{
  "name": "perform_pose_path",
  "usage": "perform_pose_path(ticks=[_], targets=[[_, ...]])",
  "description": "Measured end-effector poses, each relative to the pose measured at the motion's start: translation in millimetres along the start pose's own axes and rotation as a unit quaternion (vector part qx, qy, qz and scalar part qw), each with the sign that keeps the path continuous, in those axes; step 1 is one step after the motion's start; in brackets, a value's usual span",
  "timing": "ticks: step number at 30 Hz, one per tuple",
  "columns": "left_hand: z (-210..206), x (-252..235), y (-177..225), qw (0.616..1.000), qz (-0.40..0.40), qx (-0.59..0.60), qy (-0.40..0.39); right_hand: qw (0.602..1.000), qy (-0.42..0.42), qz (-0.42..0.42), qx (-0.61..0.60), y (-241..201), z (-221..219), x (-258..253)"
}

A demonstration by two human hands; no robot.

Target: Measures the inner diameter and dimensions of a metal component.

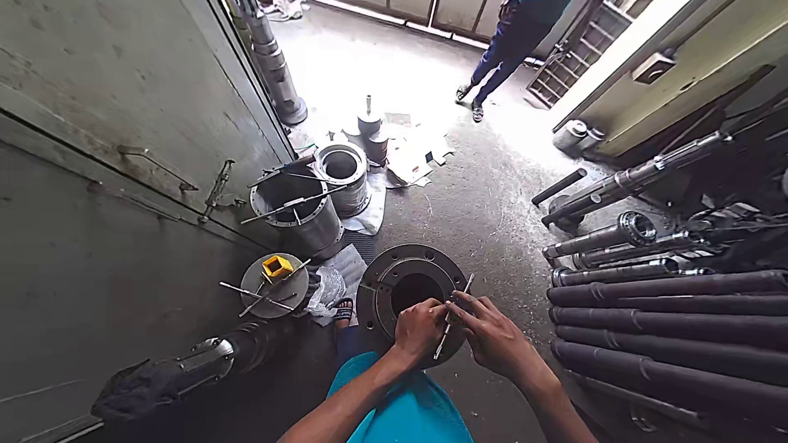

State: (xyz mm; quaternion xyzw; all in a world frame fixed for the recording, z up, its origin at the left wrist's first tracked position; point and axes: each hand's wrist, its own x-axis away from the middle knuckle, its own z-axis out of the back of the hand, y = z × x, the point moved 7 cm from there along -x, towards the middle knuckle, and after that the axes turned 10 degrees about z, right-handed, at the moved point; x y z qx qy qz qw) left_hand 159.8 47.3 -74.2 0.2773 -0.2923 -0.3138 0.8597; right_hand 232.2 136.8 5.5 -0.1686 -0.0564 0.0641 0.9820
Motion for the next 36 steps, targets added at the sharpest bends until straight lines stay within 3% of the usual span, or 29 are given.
perform_pose_path(ticks=[4,7,9,13,18,26,31,36], targets=[[-1.1,0.7,-2.7,0.999,-0.024,0.033,-0.022,0.997,-0.001,0.065,0.035,-1.6,-0.8,-3.7],[18.5,-0.2,-6.0,0.988,-0.14,0.038,-0.059,0.991,-0.003,0.113,0.076,3.7,-1.1,-9.4],[48.3,4.2,-16.4,0.981,-0.186,0.055,0.006,0.988,-0.01,0.131,0.083,5.2,-2.4,-10.6],[102.7,13.0,-53.2,0.966,-0.148,0.135,0.166,0.985,-0.03,0.119,0.125,5.2,-2.5,-18.3],[125.4,24.8,-80.5,0.949,-0.092,0.216,0.211,0.982,-0.061,0.024,0.176,5.2,-3.5,-26.4],[103.4,24.9,-85.5,0.959,-0.046,0.238,0.147,0.958,-0.185,-0.163,0.146,-2.0,-3.9,-32.9],[84.2,20.9,-69.2,0.968,-0.036,0.234,0.087,0.991,-0.098,-0.03,0.088,12.1,-3.8,-25.4],[73.0,27.4,-53.5,0.96,-0.101,0.263,0.004,0.99,-0.12,0.053,0.049,10.4,-3.0,-22.6]])
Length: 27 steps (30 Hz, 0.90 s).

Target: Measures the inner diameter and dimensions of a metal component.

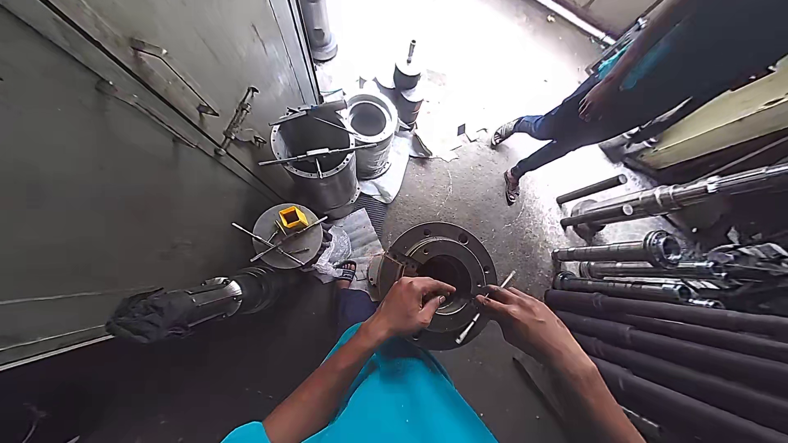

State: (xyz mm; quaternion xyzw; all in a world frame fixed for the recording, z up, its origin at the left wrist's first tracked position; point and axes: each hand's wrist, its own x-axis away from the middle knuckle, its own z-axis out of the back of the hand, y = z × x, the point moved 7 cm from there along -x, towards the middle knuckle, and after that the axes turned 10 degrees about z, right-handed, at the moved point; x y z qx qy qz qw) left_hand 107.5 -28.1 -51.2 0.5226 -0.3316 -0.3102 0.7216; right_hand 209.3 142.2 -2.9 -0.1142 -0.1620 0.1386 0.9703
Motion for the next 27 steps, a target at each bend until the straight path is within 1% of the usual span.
perform_pose_path(ticks=[2,5,10,13,16,20,22,24,27], targets=[[2.6,3.0,-5.6,1.0,0.018,0.02,-0.002,0.999,0.005,0.033,0.014,0.3,-1.2,1.7],[13.6,6.0,-11.9,0.999,0.039,0.03,0.02,0.998,0.003,0.06,0.036,-1.8,-0.3,0.9],[28.2,8.2,-15.7,0.997,0.05,0.042,0.045,0.992,0.016,0.108,0.062,-16.0,0.5,-3.5],[33.6,11.2,-18.8,0.996,0.054,0.056,0.049,0.992,0.025,0.108,0.052,-16.6,-1.1,0.1],[35.9,13.6,-23.6,0.995,0.067,0.057,0.05,0.996,0.028,0.074,0.033,-5.4,-2.3,3.9],[35.3,12.5,-23.9,0.995,0.061,0.064,0.04,1.0,-0.002,0.014,0.018,-0.5,-0.5,3.2],[34.0,12.0,-23.9,0.995,0.058,0.073,0.041,0.999,-0.032,-0.029,0.017,-1.7,0.6,0.5],[35.4,11.5,-24.3,0.993,0.063,0.077,0.056,0.992,-0.082,-0.096,0.012,0.2,0.4,-3.2],[39.9,11.3,-27.5,0.989,0.072,0.094,0.086,0.967,-0.159,-0.2,-0.003,5.9,-1.2,-5.9]])
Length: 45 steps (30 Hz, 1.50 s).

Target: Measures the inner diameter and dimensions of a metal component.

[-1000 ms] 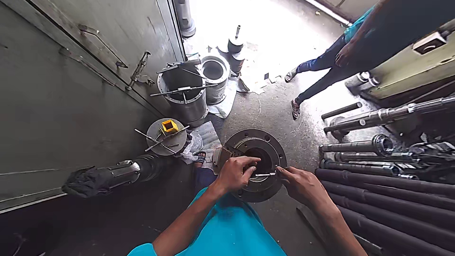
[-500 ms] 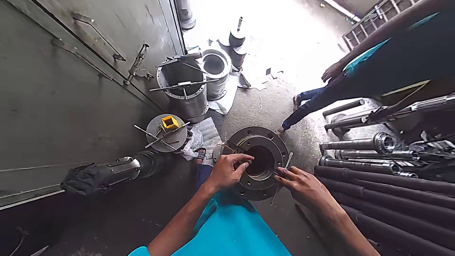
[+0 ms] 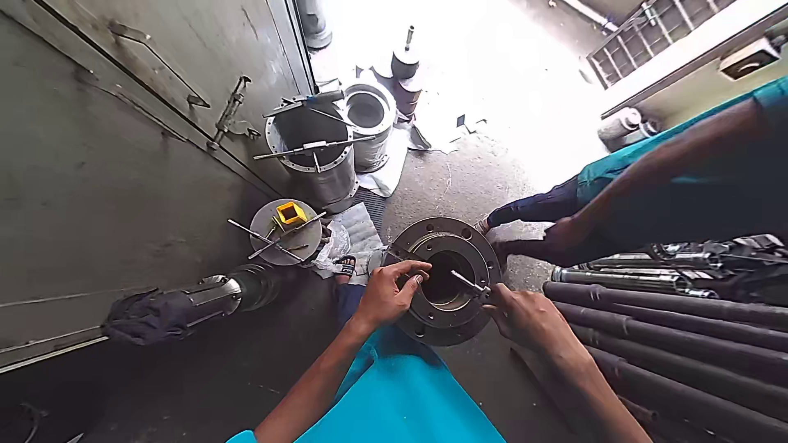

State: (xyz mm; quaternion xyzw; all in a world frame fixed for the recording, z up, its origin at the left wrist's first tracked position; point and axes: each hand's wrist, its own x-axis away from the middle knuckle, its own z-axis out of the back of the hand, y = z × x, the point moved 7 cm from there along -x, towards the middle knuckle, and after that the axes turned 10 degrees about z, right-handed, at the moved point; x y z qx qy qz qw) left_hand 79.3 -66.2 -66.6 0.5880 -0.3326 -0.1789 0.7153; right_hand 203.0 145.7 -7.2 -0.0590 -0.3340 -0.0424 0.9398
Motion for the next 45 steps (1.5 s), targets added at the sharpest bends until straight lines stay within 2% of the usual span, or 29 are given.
perform_pose_path(ticks=[3,7,9,12,14,16,17,18,19,20,21,22,23,24,26,28,30,35,40,42,45], targets=[[0.6,0.7,-1.7,1.0,0.004,0.015,0.008,0.996,-0.022,-0.064,-0.064,11.5,-4.0,-2.7],[-15.1,3.0,6.4,0.999,0.031,0.001,-0.019,0.957,0.015,-0.124,-0.263,25.3,-19.4,-7.0],[-36.9,6.5,13.1,0.997,0.038,-0.025,-0.064,0.908,0.046,-0.149,-0.39,22.8,-28.9,-6.8],[-87.6,18.5,20.3,0.98,0.057,-0.085,-0.168,0.807,0.121,-0.167,-0.553,15.9,-42.5,-3.4],[-117.4,25.7,18.4,0.966,0.079,-0.116,-0.219,0.748,0.162,-0.179,-0.619,11.9,-48.8,-0.4],[-131.6,28.6,14.6,0.963,0.093,-0.111,-0.228,0.712,0.181,-0.188,-0.651,10.4,-54.3,3.8],[-133.1,27.9,13.4,0.967,0.094,-0.095,-0.219,0.712,0.178,-0.191,-0.652,11.1,-55.7,5.2],[-132.8,27.6,12.6,0.969,0.098,-0.08,-0.213,0.734,0.17,-0.191,-0.629,13.5,-56.2,7.0],[-131.0,28.1,11.7,0.97,0.104,-0.072,-0.207,0.783,0.162,-0.192,-0.57,17.6,-54.3,10.1],[-128.1,28.2,11.4,0.972,0.109,-0.068,-0.199,0.847,0.166,-0.196,-0.465,23.7,-46.6,15.6],[-125.3,27.0,11.9,0.973,0.112,-0.066,-0.192,0.899,0.204,-0.196,-0.335,29.1,-31.1,24.0],[-123.4,25.8,12.0,0.973,0.116,-0.061,-0.188,0.921,0.276,-0.166,-0.218,30.2,-12.9,33.2],[-122.0,25.0,11.7,0.973,0.121,-0.057,-0.187,0.929,0.331,-0.104,-0.127,28.4,0.8,39.6],[-120.9,24.8,11.5,0.973,0.125,-0.055,-0.187,0.934,0.35,-0.025,-0.069,24.3,8.8,41.5],[-118.1,25.1,12.2,0.973,0.128,-0.062,-0.182,0.943,0.307,0.127,-0.035,12.5,5.9,34.7],[-112.8,21.2,14.8,0.976,0.113,-0.077,-0.169,0.94,0.272,0.205,-0.005,4.9,-4.4,24.5],[-104.8,15.8,16.5,0.981,0.092,-0.087,-0.145,0.931,0.282,0.23,0.013,1.8,-6.9,18.3],[-74.0,1.9,20.6,0.988,0.086,-0.095,-0.088,0.946,0.267,0.182,0.015,1.8,-8.1,13.3],[-25.6,-2.7,21.1,0.995,0.053,0.001,0.089,0.967,0.237,0.091,-0.01,0.2,-9.7,7.9],[-25.2,-1.8,20.2,0.995,0.056,0.006,0.084,0.98,0.194,0.026,-0.044,-0.9,-11.6,6.0],[-46.9,0.9,21.1,0.994,0.096,-0.052,-0.022,0.974,0.132,-0.094,-0.157,2.0,-18.0,4.0]])
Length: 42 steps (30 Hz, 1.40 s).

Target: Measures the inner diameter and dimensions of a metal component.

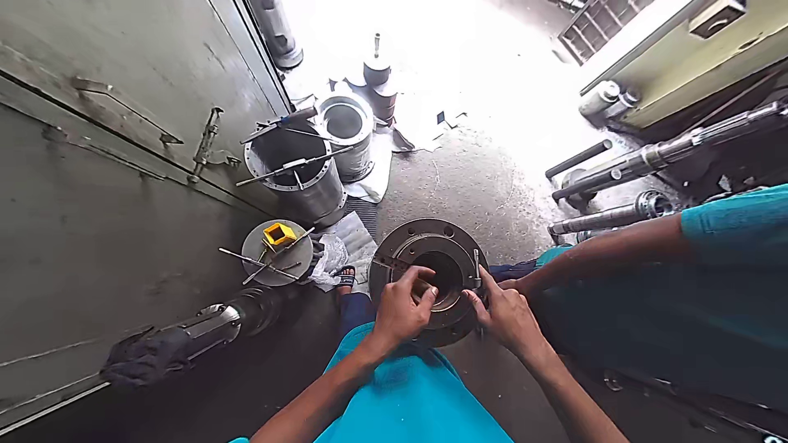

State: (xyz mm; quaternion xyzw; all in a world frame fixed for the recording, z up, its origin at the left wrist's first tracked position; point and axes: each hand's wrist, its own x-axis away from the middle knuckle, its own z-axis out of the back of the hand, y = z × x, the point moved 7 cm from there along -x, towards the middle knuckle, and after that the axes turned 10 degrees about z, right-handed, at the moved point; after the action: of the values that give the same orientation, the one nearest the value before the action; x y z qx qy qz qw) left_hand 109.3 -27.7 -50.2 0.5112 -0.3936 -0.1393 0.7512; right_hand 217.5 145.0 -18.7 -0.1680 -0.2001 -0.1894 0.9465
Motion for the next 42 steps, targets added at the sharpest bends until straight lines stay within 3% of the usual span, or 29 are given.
perform_pose_path(ticks=[4,8,11,14,16,19,22,25,28,30,32,33,35,36,38,39,42], targets=[[-50.1,12.1,-0.4,0.988,-0.008,-0.079,-0.13,0.983,0.062,-0.069,-0.158,7.1,-15.2,2.3],[-86.2,23.6,-6.9,0.979,-0.019,-0.093,-0.181,0.958,0.131,-0.096,-0.237,8.2,-29.3,8.8],[-84.0,21.6,-8.6,0.979,-0.018,-0.086,-0.182,0.969,0.167,-0.096,-0.154,9.7,-14.4,13.8],[-77.5,18.6,-6.8,0.978,-0.015,-0.109,-0.178,0.958,0.283,0.022,-0.033,21.3,16.9,11.1],[-75.1,16.9,-5.6,0.978,-0.014,-0.119,-0.173,0.956,0.267,0.117,-0.028,34.6,21.6,0.8],[-60.8,11.7,0.1,0.981,-0.035,-0.132,-0.137,0.958,0.229,0.163,-0.054,57.9,17.1,-2.5],[-32.0,-4.6,4.1,0.987,-0.054,-0.129,-0.083,0.956,0.244,0.148,-0.065,71.0,10.1,18.7],[-15.7,-37.8,6.2,0.994,-0.022,-0.073,-0.078,0.955,0.253,0.097,-0.119,74.1,-5.8,48.9],[-23.5,-78.7,21.5,0.996,-0.012,-0.03,-0.082,0.944,0.228,0.04,-0.235,60.5,-27.7,69.9],[-46.8,-98.2,44.0,0.991,-0.048,-0.073,-0.097,0.926,0.181,0.029,-0.329,29.4,-46.0,70.7],[-88.5,-94.5,67.3,0.963,-0.105,-0.196,-0.153,0.906,0.145,0.042,-0.396,-21.1,-63.2,69.9],[-116.0,-80.3,76.9,0.931,-0.147,-0.273,-0.195,0.899,0.129,0.059,-0.415,-46.1,-69.4,73.9],[-169.1,-63.3,125.5,0.838,-0.267,-0.418,-0.229,0.906,0.117,0.156,-0.375,-57.3,-45.3,59.7],[-184.4,-52.7,128.7,0.793,-0.31,-0.47,-0.233,0.903,0.106,0.209,-0.361,-60.8,-37.0,59.1],[-197.6,11.5,72.9,0.702,-0.342,-0.532,-0.329,0.878,0.067,0.256,-0.399,-72.4,-56.6,114.0],[-193.0,15.3,68.2,0.672,-0.405,-0.53,-0.322,0.865,0.089,0.282,-0.406,-54.9,-49.2,122.1],[-164.1,35.3,46.9,0.634,-0.573,-0.433,-0.286,0.821,0.193,0.228,-0.487,10.6,-31.1,169.0]])
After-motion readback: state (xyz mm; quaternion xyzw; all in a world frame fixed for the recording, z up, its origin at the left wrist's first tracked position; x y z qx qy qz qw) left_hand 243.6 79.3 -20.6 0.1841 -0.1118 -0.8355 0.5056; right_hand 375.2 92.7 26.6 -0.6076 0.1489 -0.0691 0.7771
